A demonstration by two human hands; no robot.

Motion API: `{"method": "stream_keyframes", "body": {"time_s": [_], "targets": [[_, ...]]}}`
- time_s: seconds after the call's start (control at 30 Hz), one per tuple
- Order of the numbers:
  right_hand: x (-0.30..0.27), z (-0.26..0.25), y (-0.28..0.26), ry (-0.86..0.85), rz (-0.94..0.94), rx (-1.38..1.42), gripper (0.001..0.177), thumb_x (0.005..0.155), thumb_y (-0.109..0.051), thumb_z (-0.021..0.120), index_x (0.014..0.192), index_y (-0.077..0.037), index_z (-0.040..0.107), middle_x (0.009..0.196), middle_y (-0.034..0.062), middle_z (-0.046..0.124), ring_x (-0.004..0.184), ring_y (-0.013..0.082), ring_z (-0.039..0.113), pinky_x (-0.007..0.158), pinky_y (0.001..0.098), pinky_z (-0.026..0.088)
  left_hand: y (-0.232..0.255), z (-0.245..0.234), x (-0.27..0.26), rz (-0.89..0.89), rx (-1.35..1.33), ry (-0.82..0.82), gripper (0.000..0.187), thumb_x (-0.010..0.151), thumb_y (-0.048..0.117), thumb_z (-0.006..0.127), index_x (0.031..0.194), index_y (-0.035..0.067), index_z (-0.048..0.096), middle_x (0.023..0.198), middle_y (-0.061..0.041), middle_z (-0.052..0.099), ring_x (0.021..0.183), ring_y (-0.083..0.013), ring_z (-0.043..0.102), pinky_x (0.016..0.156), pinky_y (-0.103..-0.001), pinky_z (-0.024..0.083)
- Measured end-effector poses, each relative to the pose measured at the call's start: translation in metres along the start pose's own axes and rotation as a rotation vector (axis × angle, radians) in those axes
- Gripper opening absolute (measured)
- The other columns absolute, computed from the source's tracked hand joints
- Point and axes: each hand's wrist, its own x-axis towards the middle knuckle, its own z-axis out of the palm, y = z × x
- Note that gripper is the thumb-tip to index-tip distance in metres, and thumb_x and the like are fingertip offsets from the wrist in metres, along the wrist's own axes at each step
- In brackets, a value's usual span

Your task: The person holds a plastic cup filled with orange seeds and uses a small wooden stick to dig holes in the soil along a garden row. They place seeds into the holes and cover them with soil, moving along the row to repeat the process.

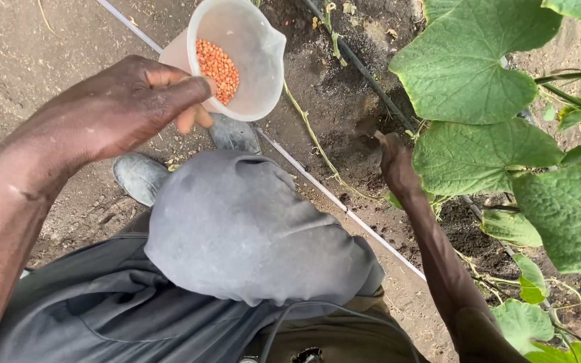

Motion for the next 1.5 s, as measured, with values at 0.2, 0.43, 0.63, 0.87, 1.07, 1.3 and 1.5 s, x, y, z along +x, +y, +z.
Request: {"method": "stream_keyframes", "body": {"time_s": [0.2, 0.43, 0.63, 0.87, 1.07, 1.3, 1.5], "targets": [[-0.010, -0.003, 0.014, 0.038, -0.247, -0.016, 0.043, 0.114, -0.040, 0.015, 0.105, -0.009, 0.044, 0.073, 0.0007, 0.043, 0.055, 0.0136, 0.040, 0.043, 0.0316, 0.043, -0.001, -0.004, -0.008, -0.023, 0.006, 0.028, 0.053, 0.109, 0.045, 0.049, 0.075, 0.011, 0.073, 0.074, -0.001, 0.061, 0.059, -0.0195, 0.036, 0.061, -0.034, 0.030], [0.012, 0.006, -0.020, -0.038, -0.094, 0.078, 0.046, 0.114, -0.047, 0.021, 0.100, -0.010, 0.046, 0.060, -0.0009, 0.045, 0.040, 0.0095, 0.035, 0.030, 0.0296, 0.035, 0.004, -0.001, -0.011, -0.047, 0.033, 0.034, 0.054, 0.106, 0.046, 0.047, 0.070, 0.010, 0.067, 0.097, 0.013, 0.079, 0.080, -0.0138, 0.054, 0.077, -0.032, 0.035], [-0.004, -0.008, -0.003, 0.045, 0.142, 0.151, 0.039, 0.111, -0.049, 0.020, 0.118, -0.015, 0.037, 0.069, -0.0018, 0.035, 0.051, 0.0172, 0.039, 0.048, 0.0410, 0.046, -0.001, -0.006, -0.017, -0.002, -0.011, 0.039, 0.056, 0.107, 0.043, 0.046, 0.067, 0.008, 0.064, 0.100, 0.012, 0.082, 0.078, -0.0136, 0.056, 0.075, -0.033, 0.038], [-0.002, 0.001, -0.054, -0.001, -0.028, 0.223, 0.044, 0.111, -0.050, 0.024, 0.102, -0.013, 0.046, 0.073, 0.0026, 0.050, 0.061, 0.0148, 0.049, 0.054, 0.0339, 0.050, -0.007, -0.009, -0.014, -0.001, -0.015, 0.049, 0.045, 0.104, 0.041, 0.048, 0.077, 0.015, 0.074, 0.072, 0.002, 0.060, 0.056, -0.0162, 0.035, 0.056, -0.032, 0.029], [0.060, 0.001, -0.132, 0.102, -0.390, -0.005, 0.037, 0.116, -0.025, 0.022, 0.104, -0.006, 0.053, 0.069, -0.0014, 0.051, 0.046, 0.0103, 0.043, 0.033, 0.0243, 0.039, -0.020, -0.009, -0.009, 0.123, -0.038, 0.052, 0.052, 0.108, 0.045, 0.047, 0.076, 0.014, 0.074, 0.068, 0.002, 0.061, 0.052, -0.0145, 0.034, 0.052, -0.030, 0.029], [0.156, 0.048, -0.161, 0.034, -0.279, -0.007, 0.065, 0.110, -0.056, 0.014, 0.069, -0.020, 0.049, 0.054, -0.0092, 0.034, 0.042, 0.0057, 0.028, 0.037, 0.0246, 0.023, -0.019, -0.015, -0.015, 0.080, -0.053, 0.075, 0.049, 0.100, 0.045, 0.048, 0.069, 0.013, 0.067, 0.075, 0.007, 0.068, 0.061, -0.0124, 0.044, 0.060, -0.030, 0.033], [0.155, 0.052, -0.168, 0.127, -0.265, 0.143, 0.057, 0.110, -0.049, 0.014, 0.075, -0.021, 0.049, 0.052, -0.0091, 0.038, 0.040, 0.0055, 0.034, 0.034, 0.0227, 0.031, -0.020, -0.021, -0.012, 0.068, -0.089, 0.044, 0.049, 0.100, 0.045, 0.047, 0.068, 0.014, 0.066, 0.086, 0.009, 0.077, 0.073, -0.0088, 0.056, 0.069, -0.028, 0.039]]}}
